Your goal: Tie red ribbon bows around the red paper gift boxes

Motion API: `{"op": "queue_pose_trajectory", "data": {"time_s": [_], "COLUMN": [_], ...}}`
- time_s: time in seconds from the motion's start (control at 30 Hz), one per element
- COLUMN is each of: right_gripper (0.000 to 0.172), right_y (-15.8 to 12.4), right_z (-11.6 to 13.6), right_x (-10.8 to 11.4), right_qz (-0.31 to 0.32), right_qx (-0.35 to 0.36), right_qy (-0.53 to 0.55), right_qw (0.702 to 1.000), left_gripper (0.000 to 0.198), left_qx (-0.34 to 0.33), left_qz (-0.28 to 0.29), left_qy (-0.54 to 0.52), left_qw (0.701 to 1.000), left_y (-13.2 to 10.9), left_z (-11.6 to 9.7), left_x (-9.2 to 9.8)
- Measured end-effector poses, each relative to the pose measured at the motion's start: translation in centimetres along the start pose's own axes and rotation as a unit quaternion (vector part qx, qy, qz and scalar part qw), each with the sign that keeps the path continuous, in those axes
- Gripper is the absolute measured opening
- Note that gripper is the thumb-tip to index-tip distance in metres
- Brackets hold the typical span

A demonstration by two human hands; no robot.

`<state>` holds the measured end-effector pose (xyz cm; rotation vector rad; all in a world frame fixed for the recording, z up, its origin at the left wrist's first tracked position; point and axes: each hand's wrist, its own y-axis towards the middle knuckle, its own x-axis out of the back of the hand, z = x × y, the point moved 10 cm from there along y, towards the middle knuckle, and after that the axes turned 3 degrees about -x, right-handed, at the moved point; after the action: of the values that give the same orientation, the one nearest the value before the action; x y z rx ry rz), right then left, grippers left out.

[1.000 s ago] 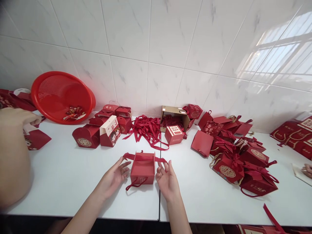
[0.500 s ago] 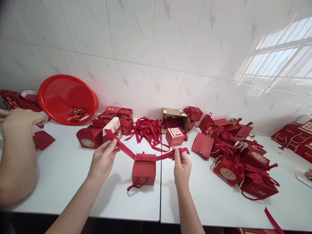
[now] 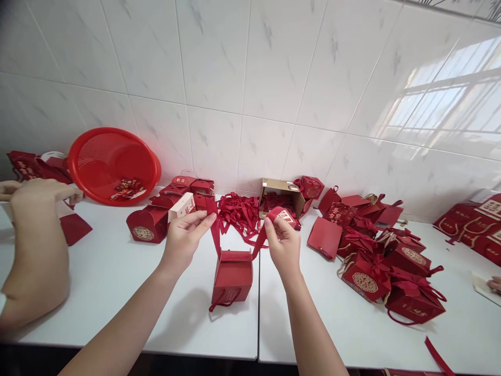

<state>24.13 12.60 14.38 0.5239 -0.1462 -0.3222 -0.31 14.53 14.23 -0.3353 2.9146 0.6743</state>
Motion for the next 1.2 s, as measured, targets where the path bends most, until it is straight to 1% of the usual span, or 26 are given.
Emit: {"op": "queue_pose_trajectory", "data": {"time_s": [0.1,0.2,0.37,0.47,0.57,0.83,0.93,1.1,1.2], "right_gripper": [0.025,0.026,0.022,0.021,0.020,0.015,0.014,0.014,0.015], "right_y": [0.1,0.1,0.0,0.1,0.1,0.1,0.1,0.1,0.2], "right_z": [0.2,0.1,0.8,1.2,1.5,2.2,2.2,1.5,0.6], "right_x": [0.3,-0.1,-0.5,-0.7,-1.0,-1.4,-1.6,-1.9,-1.9], "right_qz": [-0.019,-0.009,-0.013,-0.012,-0.011,0.007,0.018,0.028,0.025], "right_qx": [0.001,0.002,0.017,0.014,0.016,0.049,0.056,0.034,0.001], "right_qy": [0.002,0.013,0.027,0.053,0.054,0.047,0.054,0.103,0.133], "right_qw": [1.000,1.000,0.999,0.998,0.998,0.998,0.997,0.994,0.991], "left_gripper": [0.024,0.027,0.029,0.029,0.029,0.025,0.026,0.021,0.020], "left_qx": [0.012,0.016,0.008,0.009,0.012,0.003,0.014,0.060,0.067], "left_qz": [-0.019,-0.027,-0.016,-0.015,-0.011,0.015,0.017,0.033,0.031], "left_qy": [-0.017,-0.042,-0.063,-0.066,-0.070,-0.072,-0.083,-0.151,-0.158], "left_qw": [1.000,0.999,0.998,0.998,0.997,0.997,0.996,0.986,0.985], "left_y": [0.4,0.8,1.2,1.3,1.4,1.1,1.1,1.1,1.2], "left_z": [0.2,0.3,-0.2,-0.4,-0.5,-1.0,-0.9,-0.2,-0.2], "left_x": [0.5,0.8,0.6,0.5,0.3,-0.5,-0.8,-1.3,-1.2]}}
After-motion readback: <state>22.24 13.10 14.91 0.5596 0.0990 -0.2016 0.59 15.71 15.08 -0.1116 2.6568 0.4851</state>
